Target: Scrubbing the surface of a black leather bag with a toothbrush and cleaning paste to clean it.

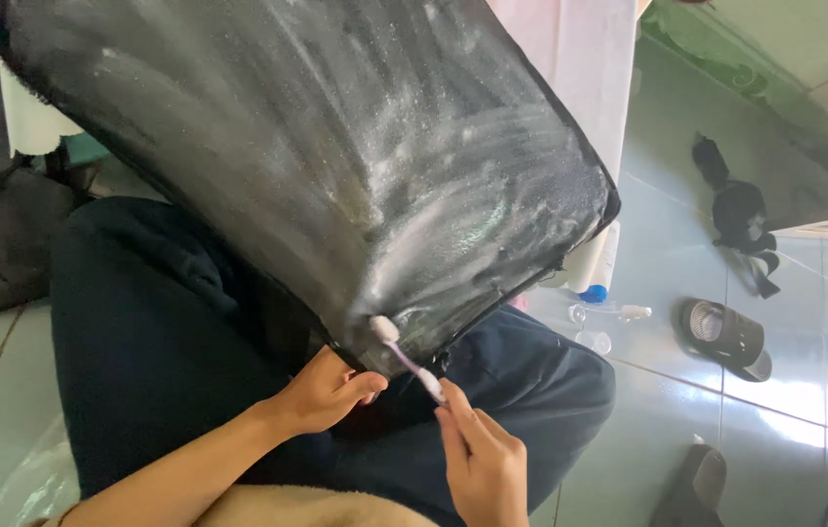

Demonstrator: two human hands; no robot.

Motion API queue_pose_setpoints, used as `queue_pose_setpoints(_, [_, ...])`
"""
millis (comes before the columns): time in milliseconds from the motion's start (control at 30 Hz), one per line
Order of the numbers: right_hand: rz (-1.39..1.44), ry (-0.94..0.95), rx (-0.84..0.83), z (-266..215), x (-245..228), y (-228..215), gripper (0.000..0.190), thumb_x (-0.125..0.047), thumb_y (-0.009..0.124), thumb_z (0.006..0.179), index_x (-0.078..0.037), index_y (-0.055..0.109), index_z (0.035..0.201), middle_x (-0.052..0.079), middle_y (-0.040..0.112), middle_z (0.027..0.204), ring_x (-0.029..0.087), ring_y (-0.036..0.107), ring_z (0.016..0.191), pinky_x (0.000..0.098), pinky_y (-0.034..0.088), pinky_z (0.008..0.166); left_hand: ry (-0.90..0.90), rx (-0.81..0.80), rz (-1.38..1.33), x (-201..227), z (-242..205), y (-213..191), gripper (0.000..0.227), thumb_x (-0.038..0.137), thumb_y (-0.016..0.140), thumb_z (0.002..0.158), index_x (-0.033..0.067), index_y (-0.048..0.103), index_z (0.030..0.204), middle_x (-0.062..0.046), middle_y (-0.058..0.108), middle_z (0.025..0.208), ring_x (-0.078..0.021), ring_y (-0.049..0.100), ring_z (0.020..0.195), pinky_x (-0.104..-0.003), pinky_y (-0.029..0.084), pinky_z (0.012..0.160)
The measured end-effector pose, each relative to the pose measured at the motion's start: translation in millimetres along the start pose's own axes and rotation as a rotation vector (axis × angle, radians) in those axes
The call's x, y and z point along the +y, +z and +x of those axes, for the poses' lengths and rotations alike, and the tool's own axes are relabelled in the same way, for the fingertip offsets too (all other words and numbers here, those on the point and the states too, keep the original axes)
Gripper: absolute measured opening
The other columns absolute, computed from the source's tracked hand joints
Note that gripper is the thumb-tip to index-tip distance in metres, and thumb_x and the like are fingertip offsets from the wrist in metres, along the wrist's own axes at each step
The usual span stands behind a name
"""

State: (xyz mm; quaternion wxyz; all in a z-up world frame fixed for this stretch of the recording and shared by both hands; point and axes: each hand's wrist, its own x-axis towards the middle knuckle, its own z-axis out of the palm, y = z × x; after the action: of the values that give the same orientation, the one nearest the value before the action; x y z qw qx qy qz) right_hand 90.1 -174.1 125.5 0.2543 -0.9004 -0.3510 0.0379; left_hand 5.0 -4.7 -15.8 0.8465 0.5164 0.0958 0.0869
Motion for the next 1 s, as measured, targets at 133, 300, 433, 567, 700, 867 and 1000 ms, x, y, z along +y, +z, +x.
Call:
queue_pose_setpoints(133, [0.084, -0.012, -0.074, 3.7, 4.4, -1.8, 0.027, -0.006, 0.073, 0.081, -0.007, 0.077, 0.108, 0.002, 0.077, 0.070, 0.012, 0.060, 0.047, 0.0251, 0.050, 0.048, 0.032, 0.005, 0.050, 0.5, 0.6, -1.6, 0.021, 0.010, 0.070, 0.093, 0.0026, 0.061, 0.110, -0.002, 0.060, 0.069, -0.0108, 0.053, 0.059, -0.025, 0.046, 0.055])
queue_pose_setpoints(300, [-0.054, 0.183, -0.012, 16.0, 10.2, -8.5, 0.020, -0.009, 0.071, 0.085, -0.008, 0.078, 0.104, 0.001, 0.078, 0.076, 0.012, 0.053, 0.050, 0.0254, 0.044, 0.051, -0.025, 0.008, 0.098, 18.0, -0.8, 0.5, 0.008, 0.005, 0.063, 0.093, 0.0031, 0.064, 0.085, -0.003, 0.060, 0.062, -0.0129, 0.053, 0.055, -0.027, 0.046, 0.054])
queue_pose_setpoints(433, [-0.085, 0.157, 0.007, 14.1, 13.8, -3.5, 0.018, -0.013, 0.072, 0.087, -0.008, 0.077, 0.103, 0.003, 0.079, 0.081, 0.016, 0.056, 0.051, 0.0272, 0.047, 0.053, -0.044, 0.031, 0.109, 18.4, -0.9, 3.4, 0.019, 0.005, 0.064, 0.094, 0.0037, 0.058, 0.076, -0.002, 0.056, 0.058, -0.0126, 0.048, 0.051, -0.027, 0.043, 0.051])
queue_pose_setpoints(567, [-0.172, 0.113, 0.047, 20.3, 19.3, -4.3, 0.018, -0.015, 0.073, 0.087, -0.007, 0.077, 0.102, 0.003, 0.080, 0.090, 0.018, 0.063, 0.058, 0.0295, 0.049, 0.057, -0.067, 0.037, 0.190, 23.2, 0.8, 3.6, 0.019, 0.009, 0.069, 0.091, 0.0012, 0.066, 0.074, -0.002, 0.061, 0.057, -0.0116, 0.052, 0.050, -0.027, 0.044, 0.049])
queue_pose_setpoints(700, [-0.217, -0.026, 0.050, 33.0, 22.2, -16.3, 0.019, -0.016, 0.074, 0.087, -0.007, 0.076, 0.104, 0.001, 0.079, 0.089, 0.018, 0.067, 0.061, 0.0285, 0.049, 0.059, -0.036, 0.040, 0.264, 24.9, -0.7, 4.3, 0.041, 0.020, 0.068, 0.094, 0.0044, 0.056, 0.058, -0.001, 0.057, 0.053, -0.0123, 0.048, 0.049, -0.027, 0.045, 0.052])
queue_pose_setpoints(867, [-0.173, -0.176, -0.105, 34.0, 23.0, -20.0, 0.019, -0.015, 0.077, 0.081, -0.009, 0.077, 0.099, 0.002, 0.076, 0.076, 0.017, 0.057, 0.046, 0.0293, 0.046, 0.048, 0.009, 0.019, 0.252, 26.9, -0.5, 6.2, 0.030, 0.010, 0.068, 0.092, 0.0001, 0.064, 0.065, -0.002, 0.059, 0.054, -0.0120, 0.048, 0.048, -0.028, 0.043, 0.049])
queue_pose_setpoints(1000, [-0.213, -0.208, -0.093, 30.6, 24.5, -11.7, 0.015, -0.016, 0.078, 0.080, -0.009, 0.076, 0.093, 0.001, 0.073, 0.068, 0.018, 0.057, 0.045, 0.0306, 0.045, 0.049, 0.020, 0.003, 0.247, 28.0, -1.6, 6.7, 0.026, 0.013, 0.068, 0.095, 0.0010, 0.069, 0.072, -0.001, 0.060, 0.056, -0.0110, 0.049, 0.049, -0.027, 0.042, 0.049])
